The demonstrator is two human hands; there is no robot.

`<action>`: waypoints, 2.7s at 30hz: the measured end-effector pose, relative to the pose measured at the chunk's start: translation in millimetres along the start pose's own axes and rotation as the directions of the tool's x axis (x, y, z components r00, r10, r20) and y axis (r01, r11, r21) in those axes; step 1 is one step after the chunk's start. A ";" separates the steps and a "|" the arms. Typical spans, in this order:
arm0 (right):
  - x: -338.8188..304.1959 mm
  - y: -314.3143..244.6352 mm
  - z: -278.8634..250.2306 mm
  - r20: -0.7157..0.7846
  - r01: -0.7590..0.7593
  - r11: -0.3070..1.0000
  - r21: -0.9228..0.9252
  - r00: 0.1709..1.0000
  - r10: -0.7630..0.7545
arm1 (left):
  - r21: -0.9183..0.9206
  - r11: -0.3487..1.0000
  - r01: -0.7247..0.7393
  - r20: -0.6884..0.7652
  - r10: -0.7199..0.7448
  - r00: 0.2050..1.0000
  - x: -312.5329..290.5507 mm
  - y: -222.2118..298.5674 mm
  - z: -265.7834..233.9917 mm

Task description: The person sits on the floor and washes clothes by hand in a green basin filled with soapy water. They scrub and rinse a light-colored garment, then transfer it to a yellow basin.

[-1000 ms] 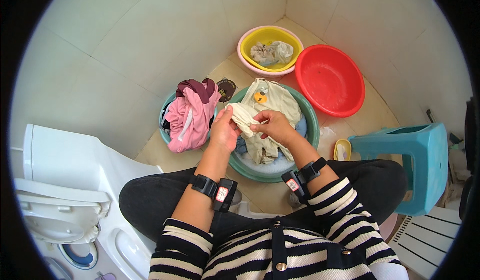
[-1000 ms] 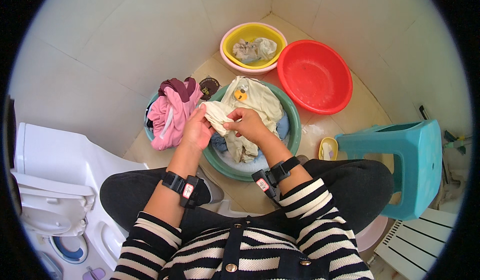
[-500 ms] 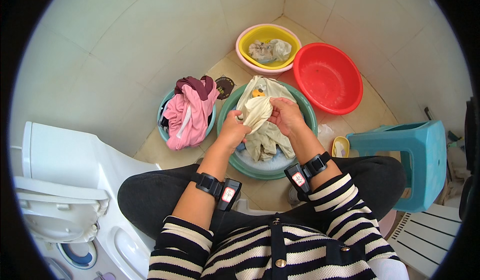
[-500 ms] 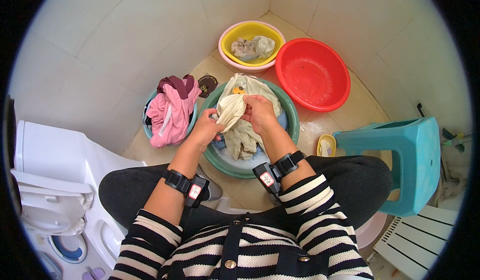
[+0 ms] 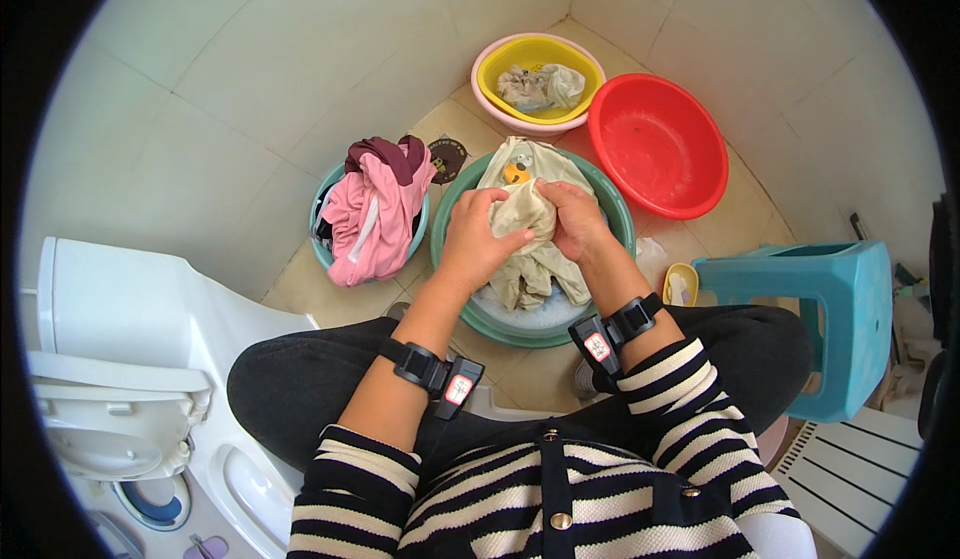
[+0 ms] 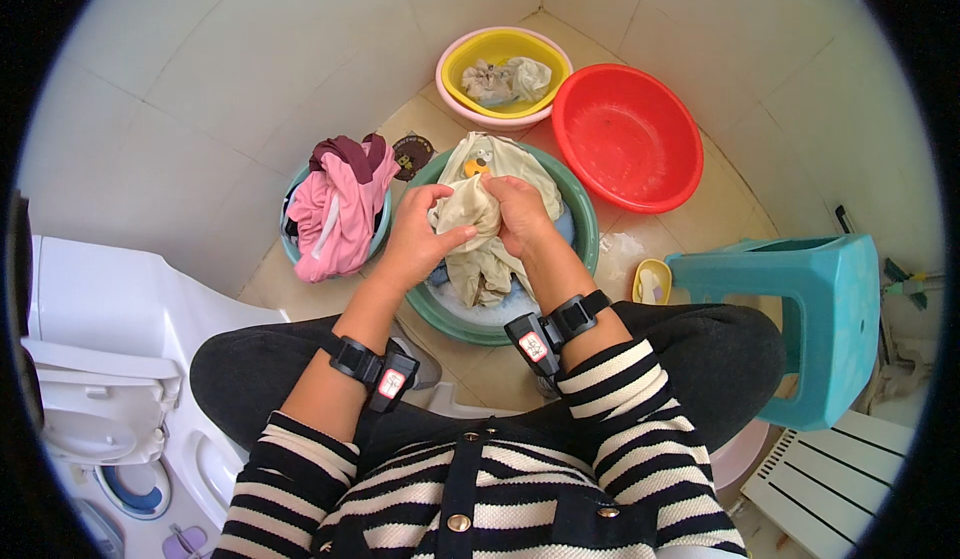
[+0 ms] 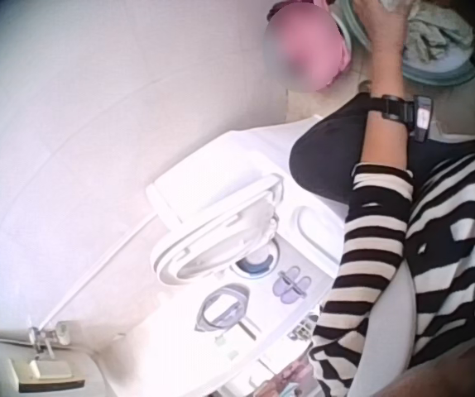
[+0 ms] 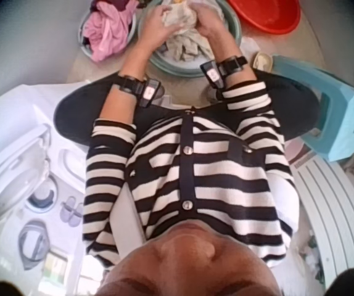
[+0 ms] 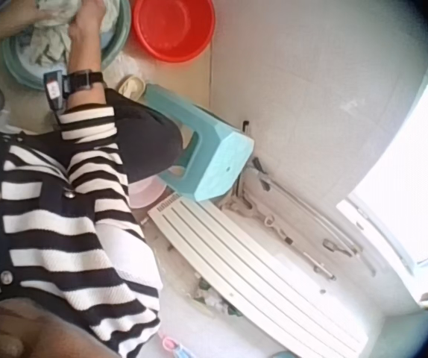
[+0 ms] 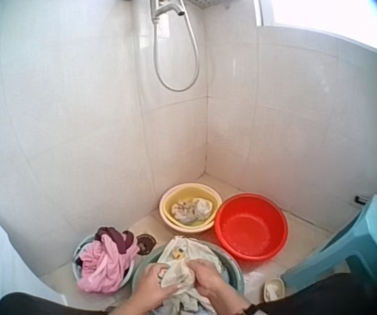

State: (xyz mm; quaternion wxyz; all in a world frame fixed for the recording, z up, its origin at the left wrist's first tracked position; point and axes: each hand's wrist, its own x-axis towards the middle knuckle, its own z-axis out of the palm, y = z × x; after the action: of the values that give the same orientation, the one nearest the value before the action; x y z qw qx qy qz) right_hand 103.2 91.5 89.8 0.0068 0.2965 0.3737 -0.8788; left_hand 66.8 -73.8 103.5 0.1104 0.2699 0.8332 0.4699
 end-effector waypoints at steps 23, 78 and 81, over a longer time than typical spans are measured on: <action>-35.9 -0.1 33.7 0.433 0.342 -0.298 -0.891 0.840 -0.329 | -0.771 0.503 0.392 0.114 -0.495 0.861 10.5 -14.1 -3.6; -35.6 -39.2 37.7 0.218 0.251 0.738 -0.627 0.965 -0.143 | -0.959 0.045 0.280 0.266 -0.197 0.944 17.2 19.2 -19.3; -34.0 -33.1 35.2 0.276 0.339 0.641 -0.689 0.940 -0.201 | -0.955 0.015 0.296 0.284 -0.238 0.929 16.8 18.1 -20.0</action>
State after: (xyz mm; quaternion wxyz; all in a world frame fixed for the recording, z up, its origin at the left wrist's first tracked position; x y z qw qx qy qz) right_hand 105.4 85.0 148.5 0.0248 0.1319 0.7292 -0.6710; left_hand 50.4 -71.4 130.6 0.3669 -0.0287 0.3239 0.8716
